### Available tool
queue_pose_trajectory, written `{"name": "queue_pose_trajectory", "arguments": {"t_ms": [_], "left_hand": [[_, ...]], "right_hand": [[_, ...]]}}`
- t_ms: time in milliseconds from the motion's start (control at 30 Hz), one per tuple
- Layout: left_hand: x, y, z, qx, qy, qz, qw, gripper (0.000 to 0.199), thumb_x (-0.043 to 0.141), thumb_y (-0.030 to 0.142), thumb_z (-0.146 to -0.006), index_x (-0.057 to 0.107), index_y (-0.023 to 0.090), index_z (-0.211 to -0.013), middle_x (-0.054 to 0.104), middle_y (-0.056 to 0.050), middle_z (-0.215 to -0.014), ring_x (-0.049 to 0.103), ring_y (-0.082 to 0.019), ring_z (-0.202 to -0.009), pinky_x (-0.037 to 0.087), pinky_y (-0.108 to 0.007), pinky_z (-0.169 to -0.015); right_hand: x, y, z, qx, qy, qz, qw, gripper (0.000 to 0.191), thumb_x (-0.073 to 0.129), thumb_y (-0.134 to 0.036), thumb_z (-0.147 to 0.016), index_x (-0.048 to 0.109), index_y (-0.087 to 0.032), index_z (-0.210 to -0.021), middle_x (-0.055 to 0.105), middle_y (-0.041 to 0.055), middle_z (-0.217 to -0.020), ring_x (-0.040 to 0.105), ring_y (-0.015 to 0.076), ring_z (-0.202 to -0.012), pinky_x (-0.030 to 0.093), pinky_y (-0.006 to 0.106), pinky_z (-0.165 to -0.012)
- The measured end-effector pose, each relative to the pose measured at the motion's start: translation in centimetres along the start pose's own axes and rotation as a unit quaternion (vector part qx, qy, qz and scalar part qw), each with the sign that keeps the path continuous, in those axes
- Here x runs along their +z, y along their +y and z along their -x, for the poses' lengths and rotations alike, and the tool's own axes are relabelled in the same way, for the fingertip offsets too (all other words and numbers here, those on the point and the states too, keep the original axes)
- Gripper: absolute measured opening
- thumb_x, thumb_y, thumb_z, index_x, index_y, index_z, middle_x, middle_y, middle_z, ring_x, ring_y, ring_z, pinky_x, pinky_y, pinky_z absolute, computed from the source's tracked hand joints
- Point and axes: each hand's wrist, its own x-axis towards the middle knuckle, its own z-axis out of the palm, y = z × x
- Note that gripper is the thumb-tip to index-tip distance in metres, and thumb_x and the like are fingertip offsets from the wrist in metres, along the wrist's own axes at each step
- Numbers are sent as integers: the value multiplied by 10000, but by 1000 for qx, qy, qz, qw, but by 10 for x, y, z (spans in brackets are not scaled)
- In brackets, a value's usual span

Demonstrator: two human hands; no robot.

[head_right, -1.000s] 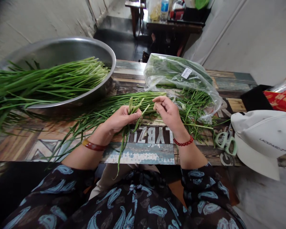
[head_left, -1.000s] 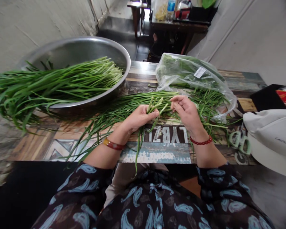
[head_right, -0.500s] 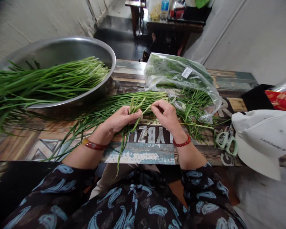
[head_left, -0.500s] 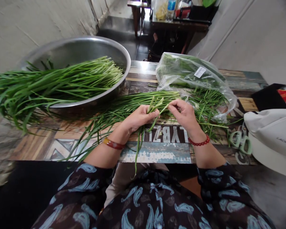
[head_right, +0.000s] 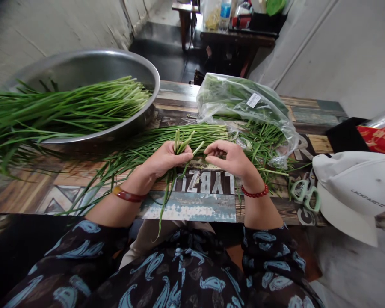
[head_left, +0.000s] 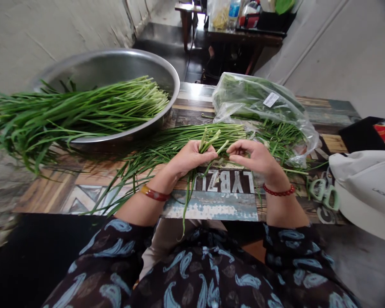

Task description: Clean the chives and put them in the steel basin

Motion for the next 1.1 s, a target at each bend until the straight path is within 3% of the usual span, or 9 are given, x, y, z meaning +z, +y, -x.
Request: {"name": "queue_pose_trajectory", "arguments": {"t_ms": [67, 300, 467, 567, 733, 933, 1100], "left_hand": [[1, 0, 0, 3, 2, -6, 1000, 336, 738, 420, -691, 568, 133, -646, 438, 46, -576, 356, -61, -540, 255, -213, -509], [4, -1, -2, 0, -10, -28, 1000, 342, 757, 419, -683, 590, 124, -635, 451, 47, -572, 359, -56, -529, 263, -213, -520], [-2, -4, -2, 8, 64, 28, 998, 396, 725, 502, -760, 697, 109, -797, 386, 64, -507, 303, -58, -470, 205, -222, -474], [-4, -4, -2, 17, 81, 57, 995, 434, 724, 526, -766, 718, 103, -860, 358, 73, -483, 293, -60, -458, 192, -221, -463], [2, -3, -2, 17, 9, 16, 1000, 358, 778, 446, -693, 706, 102, -765, 549, 19, -610, 425, -75, -569, 302, -210, -542], [4, -2, -3, 22, -5, -48, 999, 339, 696, 445, -759, 657, 114, -701, 491, 33, -576, 386, -77, -560, 285, -218, -545], [1, 1, -1, 32, -16, -52, 998, 340, 688, 448, -776, 641, 119, -705, 466, 36, -581, 383, -79, -566, 281, -221, -544]], "right_hand": [[9, -2, 1, 18, -20, -48, 998, 175, 728, -313, -789, 722, -194, -917, 695, 19, -819, 590, 135, -696, 473, 278, -652], [30, 9, -5, 35, 43, -122, 991, 209, 698, -405, -848, 708, -197, -836, 674, -4, -739, 592, 118, -680, 458, 258, -664], [23, 8, -4, 24, 55, -85, 995, 231, 623, -413, -906, 718, -203, -916, 697, 5, -767, 609, 125, -694, 463, 265, -670], [23, 3, -2, 4, 50, -57, 997, 234, 596, -403, -925, 717, -202, -930, 701, 9, -772, 610, 125, -688, 462, 265, -659], [30, 0, -1, -7, 51, -62, 997, 209, 598, -379, -920, 713, -205, -929, 718, 12, -782, 647, 137, -710, 494, 277, -682], [33, 4, -4, -7, 106, -35, 994, 186, 649, -377, -880, 721, -206, -885, 714, 6, -758, 641, 142, -696, 484, 293, -691], [31, 8, -7, 17, 156, -112, 981, 227, 626, -428, -896, 690, -211, -872, 680, -4, -752, 616, 123, -689, 480, 263, -661]]}}
